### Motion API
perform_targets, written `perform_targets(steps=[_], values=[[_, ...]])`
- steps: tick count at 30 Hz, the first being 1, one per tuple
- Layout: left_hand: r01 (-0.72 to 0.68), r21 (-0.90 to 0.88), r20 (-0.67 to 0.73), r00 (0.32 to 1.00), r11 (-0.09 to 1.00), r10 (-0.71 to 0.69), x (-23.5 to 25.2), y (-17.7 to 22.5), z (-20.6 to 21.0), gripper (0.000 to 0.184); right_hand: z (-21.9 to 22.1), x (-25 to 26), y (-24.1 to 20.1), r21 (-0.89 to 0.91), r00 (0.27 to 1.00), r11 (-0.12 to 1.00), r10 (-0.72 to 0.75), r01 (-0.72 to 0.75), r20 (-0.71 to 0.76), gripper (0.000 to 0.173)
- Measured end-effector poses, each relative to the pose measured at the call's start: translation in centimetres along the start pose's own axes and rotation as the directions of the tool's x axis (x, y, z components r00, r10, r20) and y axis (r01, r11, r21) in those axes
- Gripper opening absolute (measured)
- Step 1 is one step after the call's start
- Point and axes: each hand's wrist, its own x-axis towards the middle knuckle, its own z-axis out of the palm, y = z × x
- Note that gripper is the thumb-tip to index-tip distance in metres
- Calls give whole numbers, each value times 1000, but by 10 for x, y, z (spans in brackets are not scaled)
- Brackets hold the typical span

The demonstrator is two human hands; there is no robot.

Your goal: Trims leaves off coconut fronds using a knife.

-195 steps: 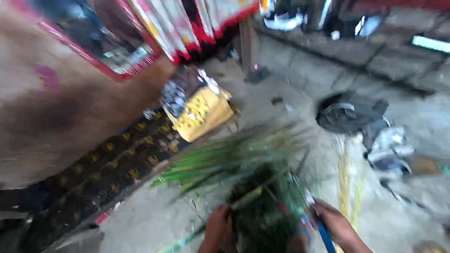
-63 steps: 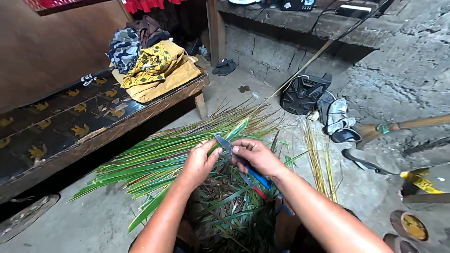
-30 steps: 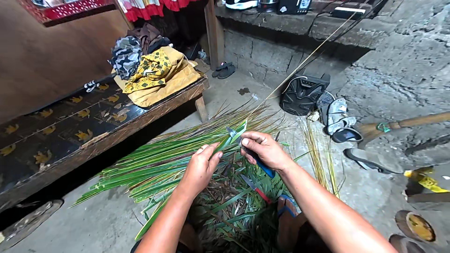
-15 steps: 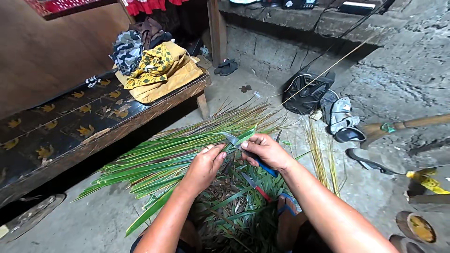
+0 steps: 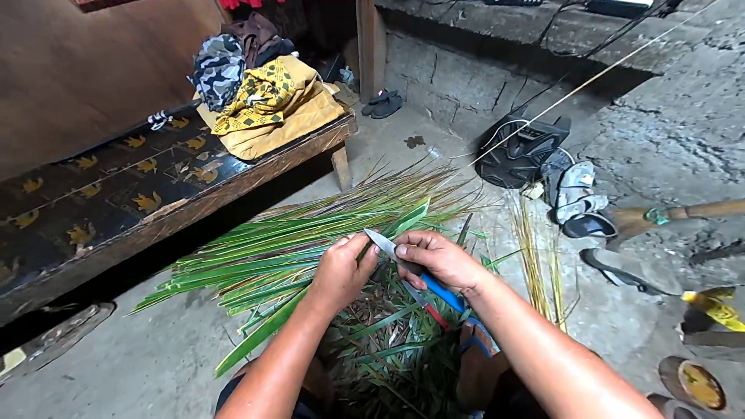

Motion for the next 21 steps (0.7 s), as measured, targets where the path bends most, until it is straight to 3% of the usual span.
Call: perform_targets(steps=[2, 4, 6, 12, 21], values=[[36, -255, -6, 999, 966, -38, 2, 4, 1, 24, 1, 1, -1, -6, 998, 998, -56, 56, -5, 23], [76, -494, 50, 997, 866, -59, 3, 8, -1, 24, -1, 0, -3, -49, 992, 991, -120, 121, 26, 24], [112, -620, 107, 993, 777, -57, 5, 8, -6, 26, -8, -1, -6, -108, 986, 981, -153, 160, 72, 25], [264, -700, 227, 963, 663, -144, 7, 13, -18, 12, -22, -5, -9, -211, 978, 958, -169, 193, 125, 25], [283, -735, 316, 947, 617, -58, 11, 6, -15, 20, -16, -4, -11, -221, 972, 951, -186, 215, 146, 24]])
